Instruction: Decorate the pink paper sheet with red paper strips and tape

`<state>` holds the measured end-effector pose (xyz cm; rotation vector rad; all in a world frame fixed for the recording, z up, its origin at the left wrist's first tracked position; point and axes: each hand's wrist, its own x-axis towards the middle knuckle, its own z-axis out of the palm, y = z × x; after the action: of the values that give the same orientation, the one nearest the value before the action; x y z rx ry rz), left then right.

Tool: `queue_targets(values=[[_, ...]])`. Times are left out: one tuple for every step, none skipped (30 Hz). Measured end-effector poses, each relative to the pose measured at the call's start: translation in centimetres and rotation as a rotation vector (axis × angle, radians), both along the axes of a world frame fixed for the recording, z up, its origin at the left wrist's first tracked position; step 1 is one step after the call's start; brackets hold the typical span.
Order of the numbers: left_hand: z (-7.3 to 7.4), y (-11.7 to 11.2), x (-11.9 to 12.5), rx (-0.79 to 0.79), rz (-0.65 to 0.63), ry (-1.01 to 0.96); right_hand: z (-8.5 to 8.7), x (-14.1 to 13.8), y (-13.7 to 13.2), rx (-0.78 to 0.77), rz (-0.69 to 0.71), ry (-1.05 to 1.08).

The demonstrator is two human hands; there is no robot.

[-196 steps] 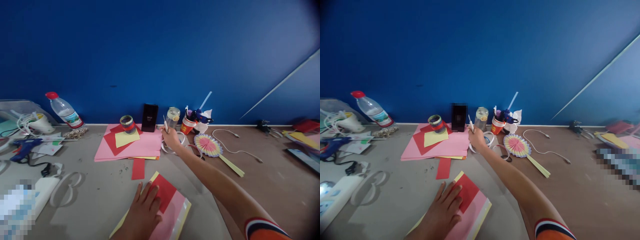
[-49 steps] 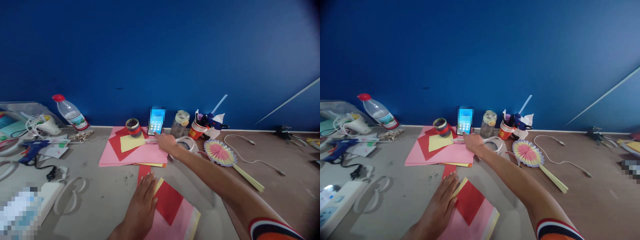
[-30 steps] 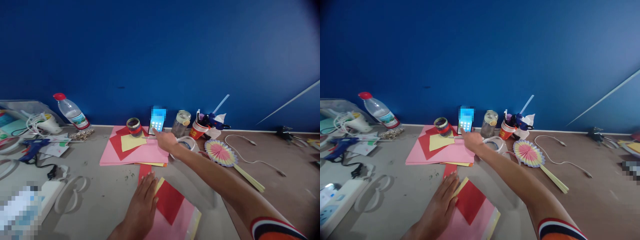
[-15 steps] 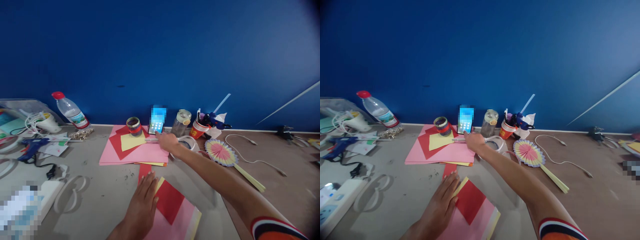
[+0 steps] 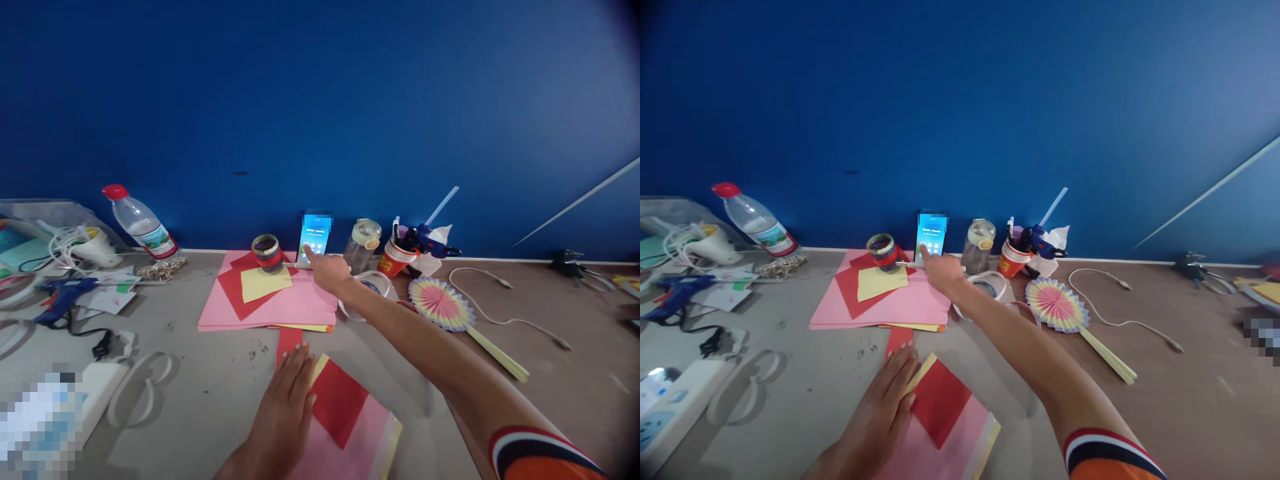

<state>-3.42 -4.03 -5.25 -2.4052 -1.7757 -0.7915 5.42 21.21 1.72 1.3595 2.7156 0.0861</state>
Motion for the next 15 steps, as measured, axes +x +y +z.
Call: queue_targets(values=[[0.0,0.0,0.0,0.006,-0.001,-0.007,-0.1,0.2,-0.2,-0.002,0.001,-0.001],[-0.1,0.0,0.0,0.009,-0.002,-0.014,-0.3,0.5,-0.4,-0.004,0.003,-0.004],[-0.1,0.0,0.0,0.012,-0.005,-0.019,-0.6,0.9,-0.7,-0.009,0.005,-0.008],[-0.1,0.0,0.1,0.013,-0.01,-0.022,-0.9,1.3,-0.9,-0.015,0.004,-0.016],[-0.1,-0.1,0.1,0.011,-0.016,-0.023,-1.1,1.7,-1.2,-0.022,0.001,-0.025],[-0.1,-0.1,0.1,0.004,-0.022,-0.023,-1.3,2.1,-1.4,-0.03,-0.004,-0.034],[-0.1,-0.1,0.2,-0.001,-0.026,-0.023,-1.5,2.4,-1.4,-0.036,-0.01,-0.042],[-0.1,-0.1,0.2,-0.006,-0.03,-0.024,-1.7,2.7,-1.4,-0.042,-0.015,-0.049],[-0.1,0.0,0.3,-0.009,-0.033,-0.026,-1.8,2.9,-1.3,-0.048,-0.02,-0.053],[-0.1,0.0,0.3,-0.01,-0.036,-0.027,-1.8,3.0,-1.2,-0.052,-0.025,-0.054],[-0.2,0.0,0.3,-0.008,-0.037,-0.026,-1.8,3.0,-0.9,-0.056,-0.029,-0.053],[-0.2,0.0,0.3,-0.003,-0.036,-0.022,-1.8,3.0,-0.7,-0.061,-0.032,-0.051],[-0.3,0.0,0.3,0.005,-0.033,-0.015,-1.7,2.9,-0.5,-0.066,-0.035,-0.048],[-0.3,0.0,0.3,0.014,-0.029,-0.008,-1.7,2.8,-0.3,-0.071,-0.036,-0.042],[-0.4,0.0,0.3,0.021,-0.025,-0.004,-1.6,2.8,-0.3,-0.074,-0.037,-0.035]])
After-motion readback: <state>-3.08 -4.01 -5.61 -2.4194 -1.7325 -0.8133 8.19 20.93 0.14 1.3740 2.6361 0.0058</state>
